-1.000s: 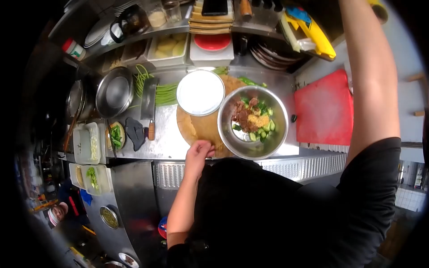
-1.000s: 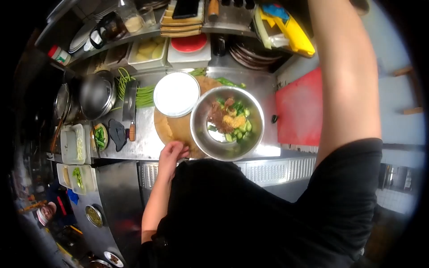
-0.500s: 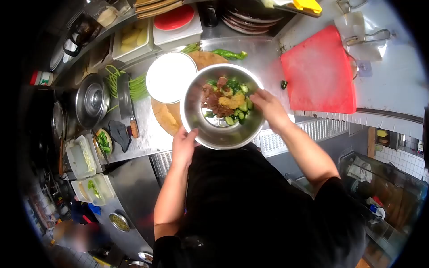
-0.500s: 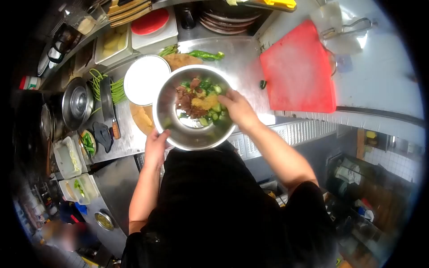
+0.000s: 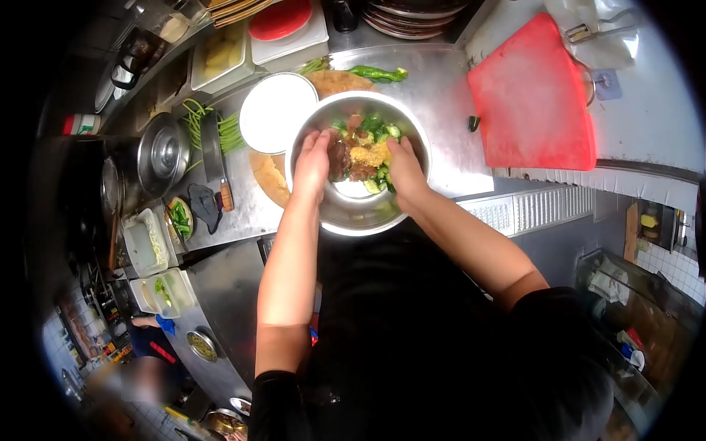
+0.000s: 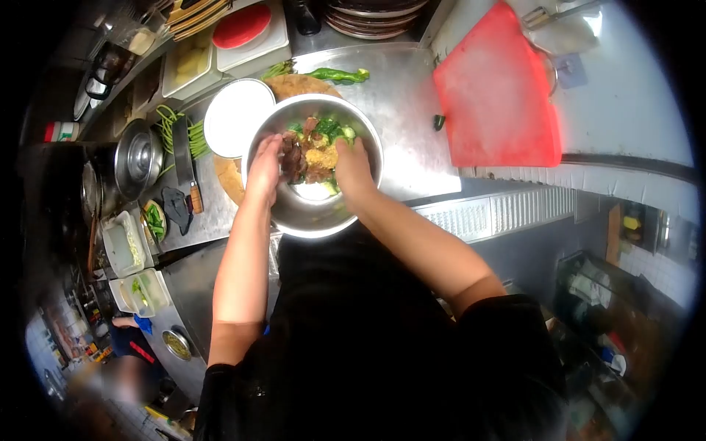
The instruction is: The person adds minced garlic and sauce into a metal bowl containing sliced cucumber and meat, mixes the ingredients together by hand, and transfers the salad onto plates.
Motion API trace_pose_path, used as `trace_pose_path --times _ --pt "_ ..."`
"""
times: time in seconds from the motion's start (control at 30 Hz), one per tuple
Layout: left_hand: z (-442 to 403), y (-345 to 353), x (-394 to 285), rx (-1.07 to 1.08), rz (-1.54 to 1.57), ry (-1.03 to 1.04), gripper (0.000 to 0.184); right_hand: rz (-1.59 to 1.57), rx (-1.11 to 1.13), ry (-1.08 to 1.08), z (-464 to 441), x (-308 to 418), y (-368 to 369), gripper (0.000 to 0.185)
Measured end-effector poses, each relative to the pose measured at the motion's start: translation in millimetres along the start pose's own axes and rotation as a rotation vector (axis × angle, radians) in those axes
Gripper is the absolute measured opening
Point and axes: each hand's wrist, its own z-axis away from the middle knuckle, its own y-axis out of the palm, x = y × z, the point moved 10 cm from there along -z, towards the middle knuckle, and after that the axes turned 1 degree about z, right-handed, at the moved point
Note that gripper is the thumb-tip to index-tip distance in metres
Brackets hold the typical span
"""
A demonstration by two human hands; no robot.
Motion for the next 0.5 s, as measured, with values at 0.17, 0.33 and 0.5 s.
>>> trace_pose_path --times 0.17,0.33,0.5 --pt "-13.1 45.2 35.5 0.217 0.321 -0.228 0.049 -0.207 0.2 0.144 -21.9 -8.9 41.7 0.049" --pt "-0.2 42.9 17.5 0.379 0.502 -0.188 0.041 -0.112 0.355 0.09 -11.3 7.2 60.2 0.045" --pt "6.3 24.0 0.2 0.311 0.35 -0.097 0.03 0.502 0.214 -0.318 -19.9 30.7 30.6 0.033"
